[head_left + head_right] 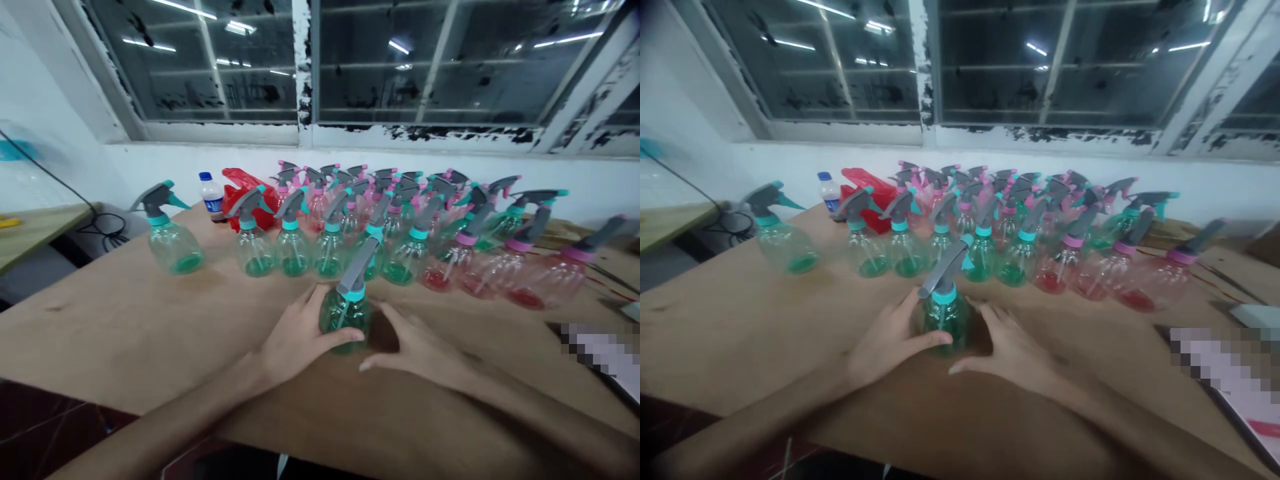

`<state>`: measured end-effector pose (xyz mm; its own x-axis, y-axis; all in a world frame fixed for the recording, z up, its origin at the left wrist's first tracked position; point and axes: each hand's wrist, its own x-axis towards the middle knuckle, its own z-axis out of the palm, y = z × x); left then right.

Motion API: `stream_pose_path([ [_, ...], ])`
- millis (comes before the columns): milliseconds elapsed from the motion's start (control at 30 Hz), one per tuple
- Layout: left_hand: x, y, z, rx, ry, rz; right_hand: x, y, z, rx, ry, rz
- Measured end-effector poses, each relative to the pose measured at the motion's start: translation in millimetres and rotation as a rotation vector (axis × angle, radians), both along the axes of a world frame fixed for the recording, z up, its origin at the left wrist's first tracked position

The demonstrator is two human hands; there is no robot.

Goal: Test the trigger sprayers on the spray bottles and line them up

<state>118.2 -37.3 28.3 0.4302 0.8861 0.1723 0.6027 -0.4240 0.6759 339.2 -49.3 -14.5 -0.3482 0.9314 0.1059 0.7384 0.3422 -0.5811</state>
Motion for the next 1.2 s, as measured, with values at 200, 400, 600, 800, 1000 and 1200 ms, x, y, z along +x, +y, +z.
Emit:
stream_pose_path([
  [200,25.9,6.8,-0.2,-0.040,-0.033,-0.089,3.2,1.7,-10.8,-0.083,0.231,-0.029],
  [400,36.9,23.8,13.5,-0.040,-0.196,-0.118,2.3,7.9,-13.8,-0.072,0.281,-0.011],
  [600,59.4,38.0,29.2,-0.132,-0.321,-0.217,-7.1,17.1,-10.0,0.020,0.246,0.088],
  [800,65.0,50.5,27.5,-0.084,-0.403,-0.201,-10.1,31.0,-13.6,0.127,0.239,0.071],
  [1000,61.4,54.9,22.1,-0.045,-0.325,-0.193,-3.4,38.5,-20.8,0.209,0.172,0.173],
  [1200,62.3,56.3,27.4,0.046,-0.345,-0.223,16.6,39.5,-25.8,0.127,0.089,0.249],
])
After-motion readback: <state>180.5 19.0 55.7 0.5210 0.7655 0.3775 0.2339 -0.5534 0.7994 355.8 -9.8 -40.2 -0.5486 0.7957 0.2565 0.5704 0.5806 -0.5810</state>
